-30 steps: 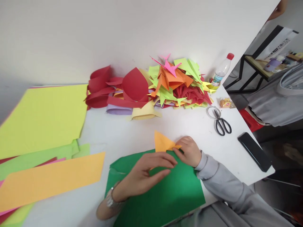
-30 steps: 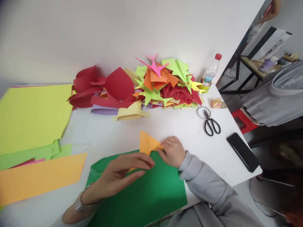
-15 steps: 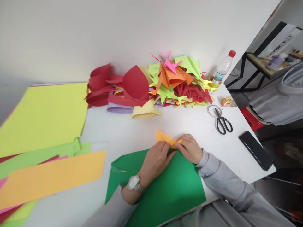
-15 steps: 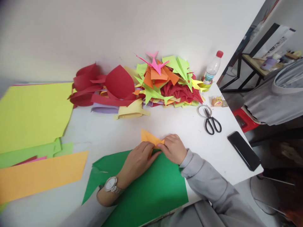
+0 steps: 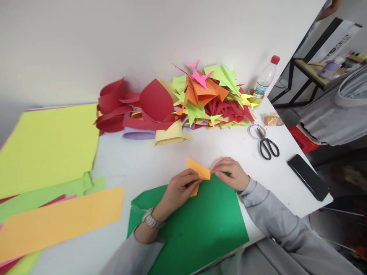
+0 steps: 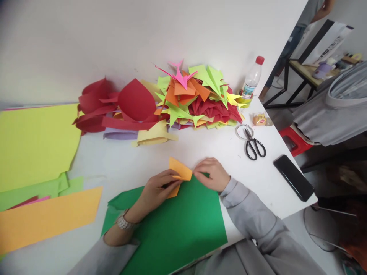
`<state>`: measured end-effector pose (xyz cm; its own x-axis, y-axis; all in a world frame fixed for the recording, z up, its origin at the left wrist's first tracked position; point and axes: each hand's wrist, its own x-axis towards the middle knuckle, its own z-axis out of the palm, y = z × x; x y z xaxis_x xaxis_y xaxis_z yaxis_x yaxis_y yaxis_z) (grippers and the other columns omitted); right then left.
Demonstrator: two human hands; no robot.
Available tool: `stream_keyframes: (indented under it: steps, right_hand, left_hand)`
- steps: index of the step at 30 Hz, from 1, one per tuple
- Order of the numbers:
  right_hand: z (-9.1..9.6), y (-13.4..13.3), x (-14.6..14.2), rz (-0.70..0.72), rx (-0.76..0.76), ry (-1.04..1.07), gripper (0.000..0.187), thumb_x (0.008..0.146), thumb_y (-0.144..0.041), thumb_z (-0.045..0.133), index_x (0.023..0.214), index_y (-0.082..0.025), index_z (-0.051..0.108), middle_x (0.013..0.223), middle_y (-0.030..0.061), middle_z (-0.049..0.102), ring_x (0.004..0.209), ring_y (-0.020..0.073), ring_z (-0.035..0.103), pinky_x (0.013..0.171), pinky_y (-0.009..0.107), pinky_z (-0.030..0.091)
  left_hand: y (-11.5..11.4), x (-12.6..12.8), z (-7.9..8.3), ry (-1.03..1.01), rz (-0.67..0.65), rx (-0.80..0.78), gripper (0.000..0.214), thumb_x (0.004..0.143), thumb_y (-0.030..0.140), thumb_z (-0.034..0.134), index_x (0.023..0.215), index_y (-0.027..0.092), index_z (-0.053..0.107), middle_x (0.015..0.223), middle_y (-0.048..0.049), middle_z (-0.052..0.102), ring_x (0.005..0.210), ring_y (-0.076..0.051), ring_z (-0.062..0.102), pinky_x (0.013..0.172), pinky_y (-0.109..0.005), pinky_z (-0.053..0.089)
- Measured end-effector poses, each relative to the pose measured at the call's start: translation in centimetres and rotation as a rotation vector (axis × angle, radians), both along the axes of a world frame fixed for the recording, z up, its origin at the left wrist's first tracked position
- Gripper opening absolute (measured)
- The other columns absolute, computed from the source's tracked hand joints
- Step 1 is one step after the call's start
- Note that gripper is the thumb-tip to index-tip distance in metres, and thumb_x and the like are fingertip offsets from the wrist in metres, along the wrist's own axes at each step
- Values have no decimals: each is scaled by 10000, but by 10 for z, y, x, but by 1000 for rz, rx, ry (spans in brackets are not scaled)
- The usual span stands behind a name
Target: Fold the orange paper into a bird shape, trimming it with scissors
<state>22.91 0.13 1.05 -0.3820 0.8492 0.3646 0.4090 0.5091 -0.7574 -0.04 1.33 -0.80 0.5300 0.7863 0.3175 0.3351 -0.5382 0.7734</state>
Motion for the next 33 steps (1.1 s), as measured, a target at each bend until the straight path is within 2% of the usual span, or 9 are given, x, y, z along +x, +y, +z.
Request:
stream_keyframes:
  steps: [3, 6, 11, 16, 21, 27, 33]
  right_hand:
    - [-4, 1, 0, 42, 151, -101, 233, 921, -301, 512, 832, -236, 717, 879, 44, 752, 814, 188, 674, 829, 388, 494]
    - [-6, 0, 1, 76, 212, -131, 195, 899, -267, 529, 877, -239, 721, 904, 43, 750, 832, 188, 677, 821, 391, 489]
    - [-6, 0, 2, 81, 238, -164, 203, 904, -270, 522, 892, -250, 723, 906, 40, 748, 843, 180, 672, 830, 384, 488]
    - [-7, 1, 2, 94, 251, -172, 168, 887, -250, 546, 889, -250, 713, 891, 37, 746, 825, 185, 670, 824, 389, 479]
    - [-9, 1, 3, 107, 266, -197, 189, 884, -255, 538, 880, -251, 727, 888, 32, 748, 817, 182, 664, 816, 390, 485]
    - [-9, 1, 4, 113, 292, -259, 204, 883, -272, 526, 884, -260, 730, 887, 31, 751, 824, 192, 658, 809, 391, 487]
    - [-3, -2, 2, 118, 405, -317, 173, 871, -244, 543, 893, -232, 714, 895, 47, 737, 837, 203, 631, 787, 395, 473]
  left_hand:
    - [3, -3, 0, -29, -6, -44, 177, 892, 232, 565, 809, 194, 716, 789, -40, 684, 682, -135, 642, 604, -232, 523]
    - [4, -2, 0, -40, -7, -55, 181, 891, 228, 568, 804, 196, 724, 786, -40, 691, 680, -134, 645, 598, -228, 522]
    - [3, -2, 2, -22, -3, -51, 202, 895, 242, 552, 816, 206, 734, 789, -45, 691, 690, -142, 652, 602, -231, 530]
    - [1, -4, 3, 17, -20, -5, 197, 877, 243, 563, 783, 198, 730, 975, -95, 703, 855, -186, 685, 732, -285, 563]
    - [0, -2, 4, 19, -22, -32, 235, 874, 219, 565, 685, 181, 700, 917, -92, 693, 798, -174, 682, 691, -271, 553]
    - [1, -4, 3, 16, -34, -44, 220, 881, 241, 566, 730, 185, 716, 938, -93, 702, 816, -180, 689, 722, -276, 556]
    - [1, -5, -1, 17, -26, -26, 198, 860, 197, 543, 785, 185, 725, 972, -89, 701, 865, -179, 687, 761, -272, 560]
